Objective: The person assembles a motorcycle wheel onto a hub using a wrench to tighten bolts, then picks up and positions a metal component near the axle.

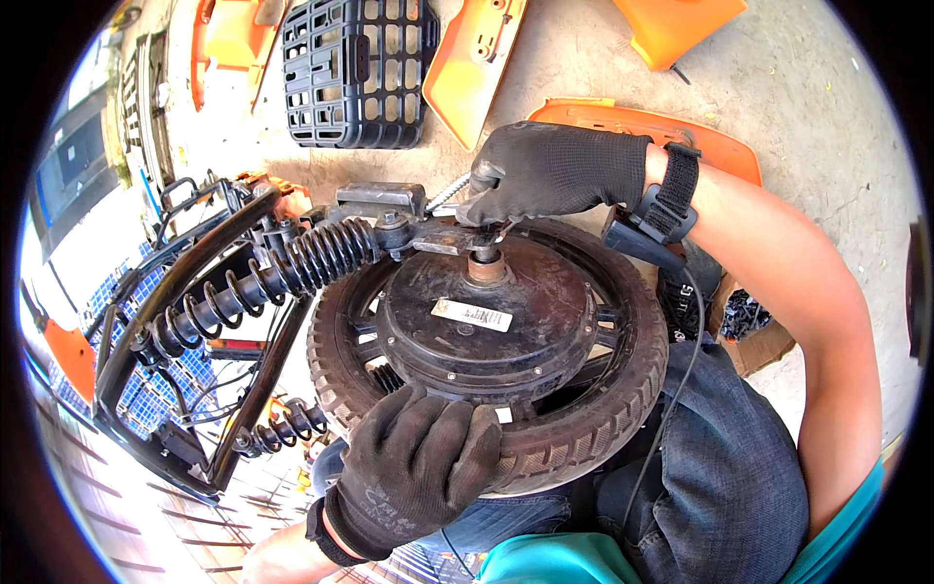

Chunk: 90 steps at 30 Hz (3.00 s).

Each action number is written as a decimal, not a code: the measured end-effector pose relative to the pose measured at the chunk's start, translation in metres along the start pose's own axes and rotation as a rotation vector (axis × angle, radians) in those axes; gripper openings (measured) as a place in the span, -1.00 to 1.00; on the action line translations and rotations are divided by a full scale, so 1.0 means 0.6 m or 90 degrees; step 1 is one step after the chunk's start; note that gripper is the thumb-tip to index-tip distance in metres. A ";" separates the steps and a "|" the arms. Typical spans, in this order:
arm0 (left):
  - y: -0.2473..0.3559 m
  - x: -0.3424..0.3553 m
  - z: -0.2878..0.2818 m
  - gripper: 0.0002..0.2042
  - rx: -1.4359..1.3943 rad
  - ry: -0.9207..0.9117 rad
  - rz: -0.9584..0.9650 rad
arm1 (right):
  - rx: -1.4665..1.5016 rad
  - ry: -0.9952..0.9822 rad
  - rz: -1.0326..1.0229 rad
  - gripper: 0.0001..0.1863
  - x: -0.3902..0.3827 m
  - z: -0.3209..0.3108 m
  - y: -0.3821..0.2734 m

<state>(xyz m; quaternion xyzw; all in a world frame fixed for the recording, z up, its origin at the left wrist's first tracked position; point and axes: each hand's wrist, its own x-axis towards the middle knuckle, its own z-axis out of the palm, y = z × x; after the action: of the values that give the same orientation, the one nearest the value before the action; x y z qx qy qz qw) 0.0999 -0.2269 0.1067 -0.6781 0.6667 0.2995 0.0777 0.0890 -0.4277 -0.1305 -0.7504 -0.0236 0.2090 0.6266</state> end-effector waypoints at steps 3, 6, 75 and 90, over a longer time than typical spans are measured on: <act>0.000 -0.002 -0.003 -0.65 0.021 -0.020 -0.004 | 0.012 0.012 0.002 -0.52 0.000 0.002 0.005; 0.001 -0.002 -0.003 -0.64 0.022 -0.019 -0.006 | 0.048 0.020 -0.015 -0.54 -0.004 0.005 0.010; 0.002 0.002 0.001 -0.63 0.028 -0.016 -0.003 | 0.193 0.026 0.123 -0.48 -0.014 0.004 -0.001; -0.001 -0.003 0.001 -0.64 0.029 -0.013 0.002 | 0.015 0.038 0.053 -0.51 -0.020 -0.013 -0.014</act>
<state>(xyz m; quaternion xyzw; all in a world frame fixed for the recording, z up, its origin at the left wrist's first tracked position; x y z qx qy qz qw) 0.1005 -0.2253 0.1071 -0.6722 0.6734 0.2912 0.0995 0.0828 -0.4369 -0.1179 -0.7493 0.0286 0.2125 0.6265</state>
